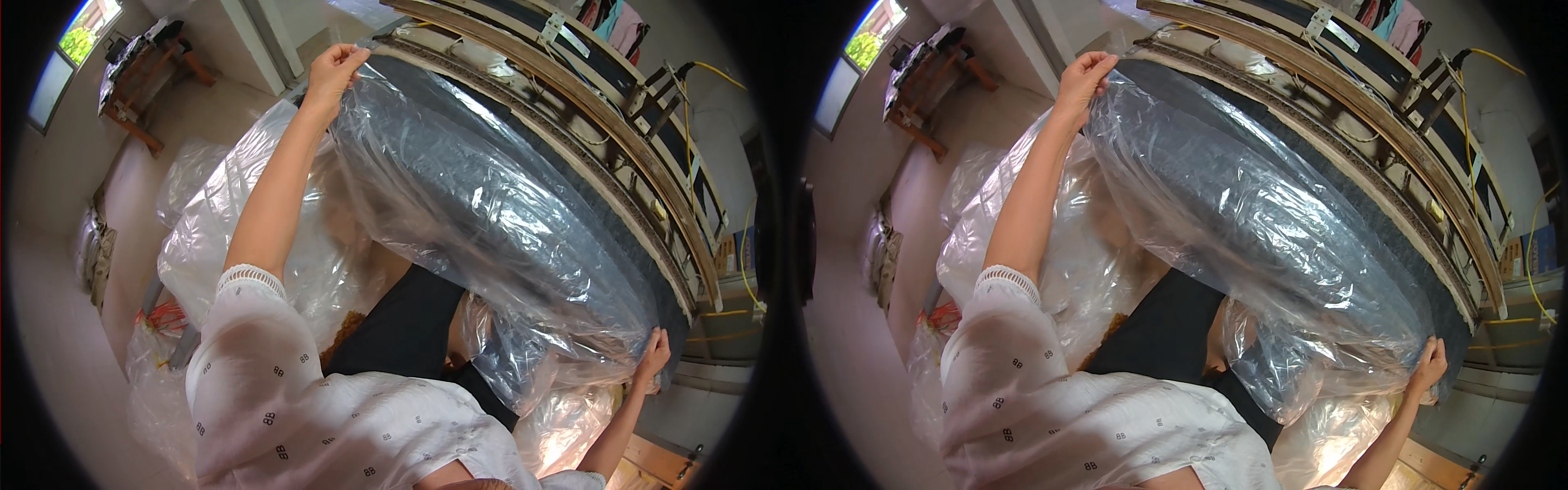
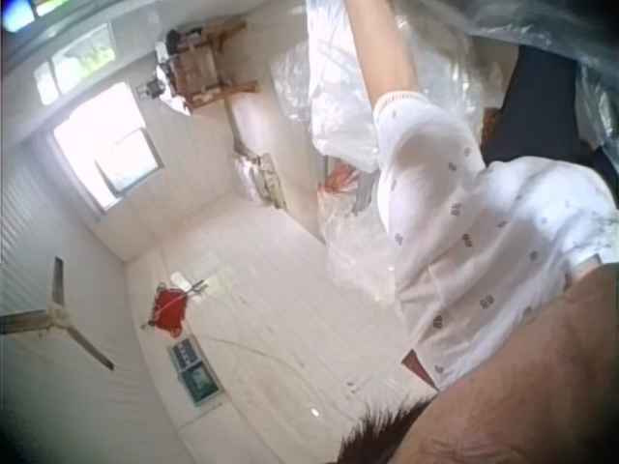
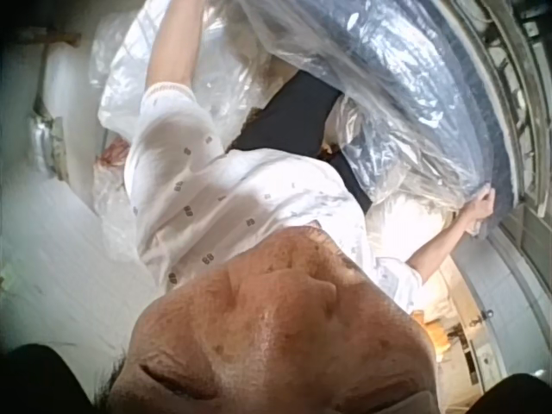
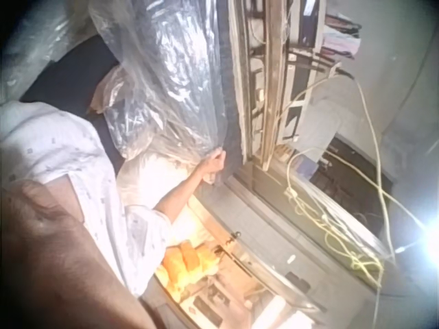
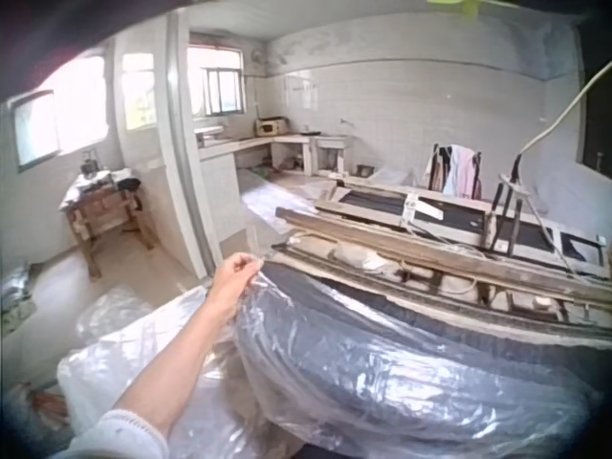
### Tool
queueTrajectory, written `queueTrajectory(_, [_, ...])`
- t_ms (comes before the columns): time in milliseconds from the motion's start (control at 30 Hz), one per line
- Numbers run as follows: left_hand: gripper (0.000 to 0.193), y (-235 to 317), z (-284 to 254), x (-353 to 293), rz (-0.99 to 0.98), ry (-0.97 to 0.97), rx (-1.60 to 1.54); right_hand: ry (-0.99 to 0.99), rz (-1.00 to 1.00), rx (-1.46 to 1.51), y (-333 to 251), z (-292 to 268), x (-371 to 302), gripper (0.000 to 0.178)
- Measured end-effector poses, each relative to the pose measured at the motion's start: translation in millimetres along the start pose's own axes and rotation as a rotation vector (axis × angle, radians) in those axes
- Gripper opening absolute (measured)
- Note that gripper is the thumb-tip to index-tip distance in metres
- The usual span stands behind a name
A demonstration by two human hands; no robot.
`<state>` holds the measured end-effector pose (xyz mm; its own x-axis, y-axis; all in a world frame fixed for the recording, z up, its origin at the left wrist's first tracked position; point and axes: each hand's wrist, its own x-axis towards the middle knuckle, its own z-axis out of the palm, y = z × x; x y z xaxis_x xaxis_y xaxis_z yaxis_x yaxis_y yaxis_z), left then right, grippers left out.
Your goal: Packaging or wrapping a large dark-colored product with transparent plastic film on a manufacturing table.
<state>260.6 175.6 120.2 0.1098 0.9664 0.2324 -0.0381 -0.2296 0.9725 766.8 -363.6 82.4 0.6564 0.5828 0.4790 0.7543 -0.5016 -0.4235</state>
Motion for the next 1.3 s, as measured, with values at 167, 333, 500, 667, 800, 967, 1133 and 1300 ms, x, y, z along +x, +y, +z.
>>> queueTrajectory(167, [0.023,-30.5,-24.1,-14.3,0.081,0.008,0.519,0.050,-0.032,0.054,6.1,1.8,1.1,0.025])
queueTrajectory(333, [0.022,-28.4,-20.5,-33.0,0.125,0.090,0.835,0.021,-0.005,-0.005,-3.9,0.7,0.8,0.027])
queueTrajectory(500, [0.023,-32.9,-22.7,-31.1,0.215,0.175,0.980,0.010,-0.020,0.001,-4.2,1.9,-0.9,0.029])
queueTrajectory(667, [0.030,-43.4,-30.1,-17.6,0.262,0.278,1.026,0.020,-0.163,-0.081,6.1,3.1,-2.4,0.029])
queueTrajectory(800, [0.034,-45.6,-42.7,1.4,0.152,0.232,1.022,-0.092,-0.185,-0.090,-13.5,0.4,1.9,0.026])
queueTrajectory(967, [0.033,-48.0,-60.0,26.9,-0.143,-0.015,0.747,-0.073,-0.123,0.018,-26.8,2.7,0.6,0.017])
queueTrajectory(1133, [0.019,-38.8,-52.9,25.6,-0.287,-0.049,0.224,-0.085,-0.108,0.137,-3.2,-4.1,1.1,0.016])
queueTrajectory(1300, [0.012,-53.0,-53.8,33.5,-0.066,0.062,0.285,-0.243,0.004,0.290,-23.2,-24.5,4.4,0.016])
